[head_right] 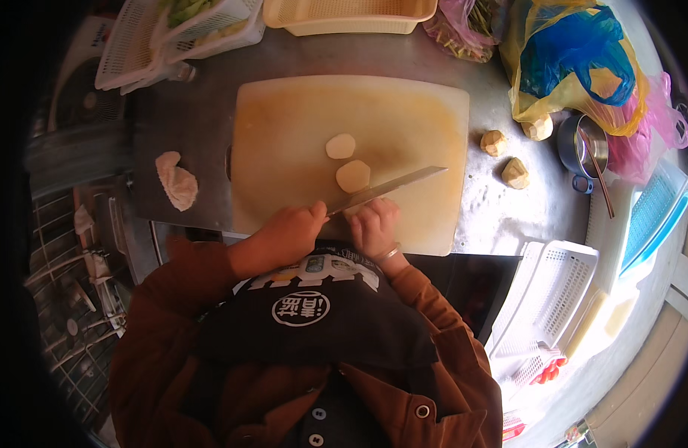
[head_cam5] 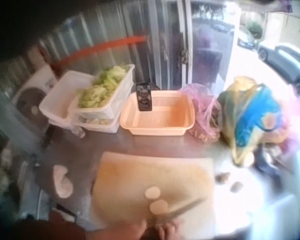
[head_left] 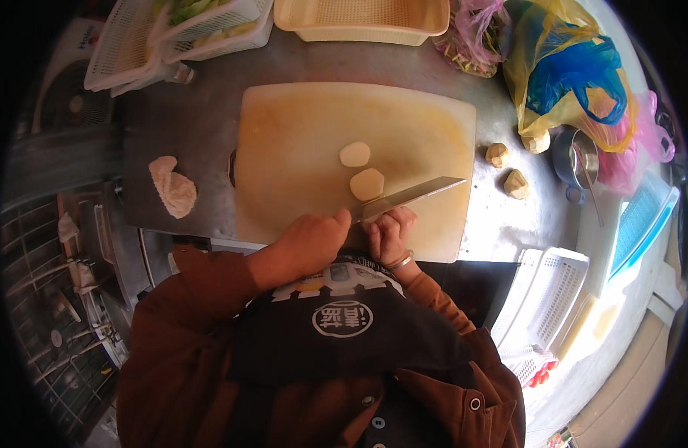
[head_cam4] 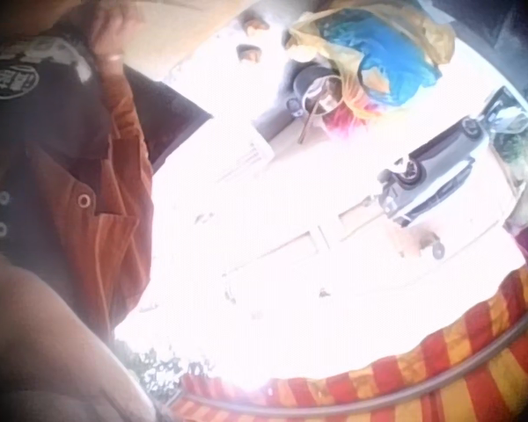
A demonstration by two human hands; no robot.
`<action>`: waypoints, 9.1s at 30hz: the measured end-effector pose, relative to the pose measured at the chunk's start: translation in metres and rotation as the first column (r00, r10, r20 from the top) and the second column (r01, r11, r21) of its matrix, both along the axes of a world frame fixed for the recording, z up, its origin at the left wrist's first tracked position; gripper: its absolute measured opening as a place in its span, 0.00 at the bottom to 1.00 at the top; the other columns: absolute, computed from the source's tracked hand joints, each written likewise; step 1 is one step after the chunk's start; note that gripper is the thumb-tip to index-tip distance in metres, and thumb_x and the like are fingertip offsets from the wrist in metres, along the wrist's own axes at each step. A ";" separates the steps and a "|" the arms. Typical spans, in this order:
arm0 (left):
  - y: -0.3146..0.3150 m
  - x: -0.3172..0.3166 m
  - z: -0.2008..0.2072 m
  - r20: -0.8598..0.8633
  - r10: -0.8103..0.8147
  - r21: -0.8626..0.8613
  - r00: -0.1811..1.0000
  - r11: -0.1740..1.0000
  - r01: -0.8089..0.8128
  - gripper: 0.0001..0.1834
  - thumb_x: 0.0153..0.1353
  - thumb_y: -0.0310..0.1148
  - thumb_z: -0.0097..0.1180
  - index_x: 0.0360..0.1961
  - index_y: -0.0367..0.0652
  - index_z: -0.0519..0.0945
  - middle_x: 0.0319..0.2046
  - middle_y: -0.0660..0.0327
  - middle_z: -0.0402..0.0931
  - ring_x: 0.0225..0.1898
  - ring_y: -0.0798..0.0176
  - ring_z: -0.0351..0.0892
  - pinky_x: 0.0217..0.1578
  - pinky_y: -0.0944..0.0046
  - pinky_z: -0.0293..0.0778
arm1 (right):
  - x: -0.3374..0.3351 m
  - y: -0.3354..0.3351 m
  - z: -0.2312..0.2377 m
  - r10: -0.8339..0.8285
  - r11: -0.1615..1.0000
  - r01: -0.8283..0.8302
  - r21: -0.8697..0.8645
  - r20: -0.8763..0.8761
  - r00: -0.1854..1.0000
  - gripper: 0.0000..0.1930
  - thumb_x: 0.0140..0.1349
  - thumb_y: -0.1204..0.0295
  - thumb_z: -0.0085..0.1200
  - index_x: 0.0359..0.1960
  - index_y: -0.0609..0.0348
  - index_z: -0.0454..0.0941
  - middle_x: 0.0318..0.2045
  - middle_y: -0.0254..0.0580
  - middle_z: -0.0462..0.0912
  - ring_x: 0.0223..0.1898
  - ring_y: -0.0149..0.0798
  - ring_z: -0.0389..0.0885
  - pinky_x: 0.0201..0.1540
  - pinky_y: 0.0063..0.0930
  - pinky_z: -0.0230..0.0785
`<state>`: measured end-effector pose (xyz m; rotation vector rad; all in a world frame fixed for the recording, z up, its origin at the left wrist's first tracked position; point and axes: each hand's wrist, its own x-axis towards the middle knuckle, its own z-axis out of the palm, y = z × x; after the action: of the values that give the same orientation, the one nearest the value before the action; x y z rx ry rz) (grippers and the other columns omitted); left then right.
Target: The person slices peeled root vegetables into thin strips on a cutting board using a knife. The person repeatedly slices the vegetables and gathers the strips on the board.
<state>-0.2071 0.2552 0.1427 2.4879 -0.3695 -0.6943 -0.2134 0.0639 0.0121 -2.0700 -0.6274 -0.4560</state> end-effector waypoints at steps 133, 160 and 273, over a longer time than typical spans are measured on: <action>0.092 -0.066 -0.048 0.231 0.593 -0.152 0.771 0.805 -0.574 0.10 0.64 0.30 0.51 0.33 0.34 0.68 0.24 0.38 0.75 0.31 0.31 0.76 0.32 0.39 0.69 | 0.145 0.022 0.082 0.148 0.483 -0.566 -0.668 -0.575 0.804 0.05 0.49 0.77 0.56 0.29 0.55 0.79 0.29 0.44 0.80 0.37 0.50 0.81 0.38 0.40 0.73; 0.086 -0.063 -0.041 0.234 0.619 -0.081 0.750 0.781 -0.619 0.10 0.64 0.30 0.51 0.31 0.34 0.68 0.25 0.38 0.75 0.32 0.32 0.75 0.33 0.39 0.69 | 0.182 0.062 0.037 0.334 0.767 -0.609 -0.203 -0.684 0.649 0.04 0.49 0.73 0.59 0.26 0.58 0.83 0.26 0.46 0.83 0.29 0.45 0.81 0.35 0.35 0.74; 0.114 -0.002 -0.028 0.328 0.191 0.158 0.925 0.954 -0.253 0.05 0.56 0.21 0.46 0.35 0.33 0.70 0.27 0.42 0.79 0.33 0.37 0.80 0.34 0.44 0.76 | 0.073 0.144 0.008 0.274 0.937 -0.298 -0.183 -0.144 0.951 0.19 0.47 0.85 0.46 0.41 0.58 0.80 0.43 0.47 0.77 0.45 0.54 0.73 0.47 0.41 0.70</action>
<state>-0.2086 0.3693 0.1149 2.7781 -0.1259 -0.2555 -0.1402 0.2078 0.0205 -2.1312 -0.9204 -0.1044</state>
